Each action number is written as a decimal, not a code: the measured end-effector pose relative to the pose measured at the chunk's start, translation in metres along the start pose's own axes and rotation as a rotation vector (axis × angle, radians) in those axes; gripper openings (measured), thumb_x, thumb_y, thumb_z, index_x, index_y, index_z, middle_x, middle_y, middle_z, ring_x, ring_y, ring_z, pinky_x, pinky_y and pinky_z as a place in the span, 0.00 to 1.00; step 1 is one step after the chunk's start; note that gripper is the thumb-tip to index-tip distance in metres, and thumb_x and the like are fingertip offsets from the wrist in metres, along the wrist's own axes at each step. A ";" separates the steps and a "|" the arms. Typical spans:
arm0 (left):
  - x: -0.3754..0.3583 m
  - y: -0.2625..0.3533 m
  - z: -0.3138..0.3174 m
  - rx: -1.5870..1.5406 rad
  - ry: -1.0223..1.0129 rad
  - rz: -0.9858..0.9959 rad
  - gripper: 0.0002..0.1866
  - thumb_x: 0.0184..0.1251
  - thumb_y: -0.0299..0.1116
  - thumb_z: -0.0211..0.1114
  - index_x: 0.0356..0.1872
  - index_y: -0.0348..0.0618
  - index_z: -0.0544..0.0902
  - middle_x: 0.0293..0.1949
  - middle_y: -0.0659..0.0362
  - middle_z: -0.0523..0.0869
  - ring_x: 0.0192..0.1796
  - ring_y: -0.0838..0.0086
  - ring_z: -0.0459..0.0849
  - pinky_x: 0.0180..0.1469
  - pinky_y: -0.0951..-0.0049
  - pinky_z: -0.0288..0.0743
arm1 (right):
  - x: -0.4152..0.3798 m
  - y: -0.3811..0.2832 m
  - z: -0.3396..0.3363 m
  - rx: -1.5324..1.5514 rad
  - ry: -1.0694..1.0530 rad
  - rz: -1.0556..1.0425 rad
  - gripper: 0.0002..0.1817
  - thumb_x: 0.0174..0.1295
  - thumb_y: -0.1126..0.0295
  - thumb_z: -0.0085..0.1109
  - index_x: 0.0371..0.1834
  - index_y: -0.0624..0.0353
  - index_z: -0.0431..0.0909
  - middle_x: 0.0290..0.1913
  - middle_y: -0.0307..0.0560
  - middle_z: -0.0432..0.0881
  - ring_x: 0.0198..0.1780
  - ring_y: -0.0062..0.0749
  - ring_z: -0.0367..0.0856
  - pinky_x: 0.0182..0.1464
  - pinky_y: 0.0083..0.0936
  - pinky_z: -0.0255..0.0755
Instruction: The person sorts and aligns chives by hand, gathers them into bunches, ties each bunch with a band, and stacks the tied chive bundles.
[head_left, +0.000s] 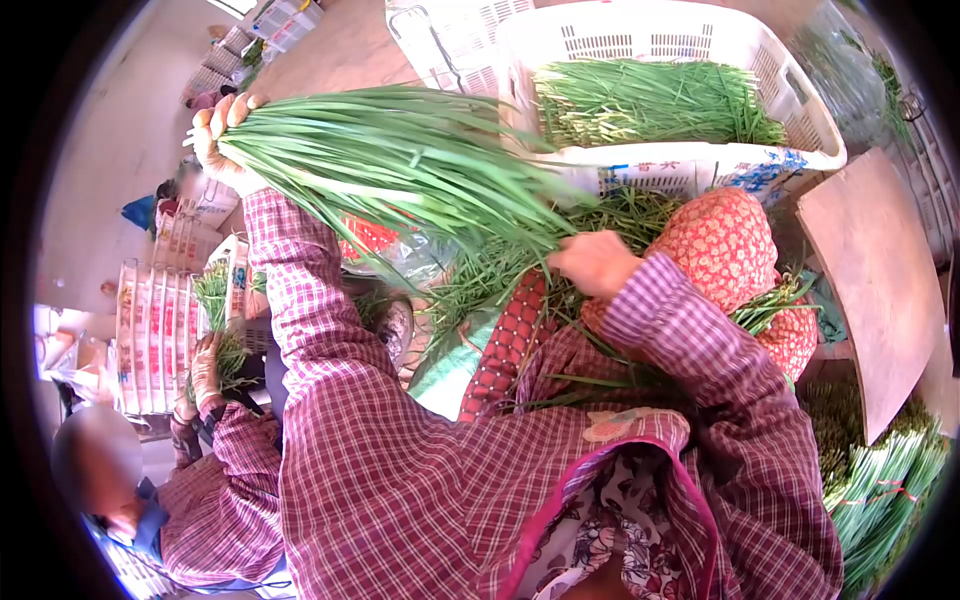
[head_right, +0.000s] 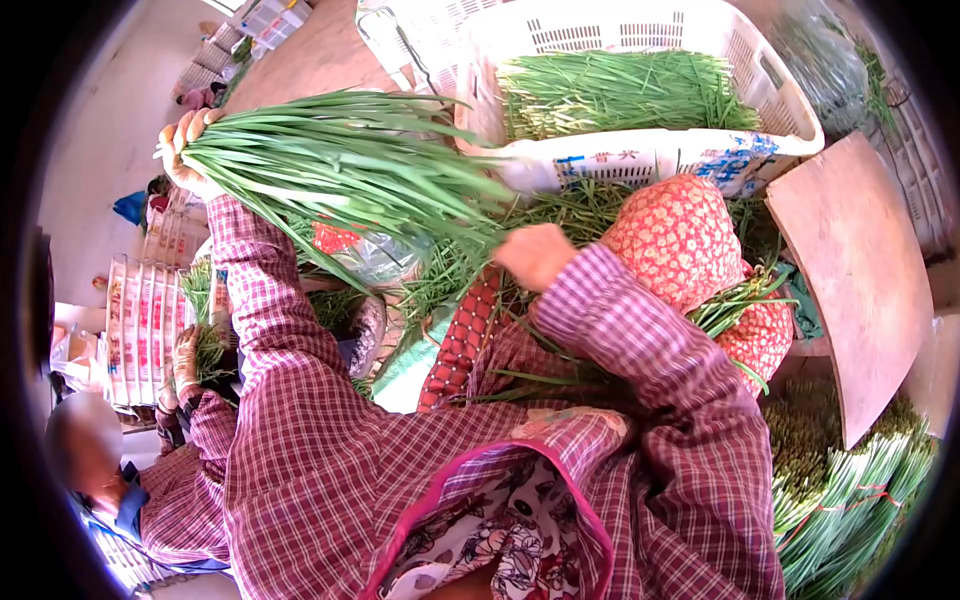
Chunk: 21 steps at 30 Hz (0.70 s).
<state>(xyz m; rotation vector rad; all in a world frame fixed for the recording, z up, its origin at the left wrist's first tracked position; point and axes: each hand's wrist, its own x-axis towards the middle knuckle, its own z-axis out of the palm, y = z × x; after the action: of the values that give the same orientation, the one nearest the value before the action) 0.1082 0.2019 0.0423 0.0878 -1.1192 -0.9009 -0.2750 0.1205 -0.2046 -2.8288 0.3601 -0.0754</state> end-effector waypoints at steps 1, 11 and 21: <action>0.001 -0.003 0.003 0.011 -0.055 -0.024 0.02 0.63 0.32 0.62 0.34 0.50 0.82 0.27 0.69 0.75 0.35 0.77 0.72 0.54 0.66 0.65 | -0.006 0.007 -0.003 -0.018 0.079 0.016 0.12 0.58 0.72 0.56 0.44 0.48 0.82 0.34 0.45 0.82 0.37 0.42 0.83 0.41 0.36 0.78; -0.013 -0.107 0.139 1.008 -0.159 0.011 0.12 0.55 0.27 0.67 0.41 0.39 0.79 0.30 0.60 0.81 0.34 0.71 0.83 0.36 0.72 0.79 | -0.054 0.047 -0.154 0.175 0.823 0.163 0.07 0.62 0.71 0.59 0.40 0.60 0.82 0.35 0.51 0.84 0.34 0.43 0.84 0.38 0.33 0.77; -0.164 -0.290 0.233 1.444 -0.789 0.215 0.10 0.42 0.36 0.73 0.28 0.54 0.83 0.29 0.64 0.78 0.36 0.70 0.81 0.45 0.66 0.80 | -0.090 0.034 -0.134 0.829 0.770 0.302 0.11 0.66 0.67 0.58 0.42 0.64 0.79 0.31 0.43 0.84 0.33 0.22 0.80 0.38 0.21 0.74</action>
<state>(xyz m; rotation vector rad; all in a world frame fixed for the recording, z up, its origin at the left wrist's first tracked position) -0.2689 0.2043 -0.1086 0.8222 -2.2849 0.2820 -0.3820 0.0748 -0.0872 -1.8050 0.7034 -1.0004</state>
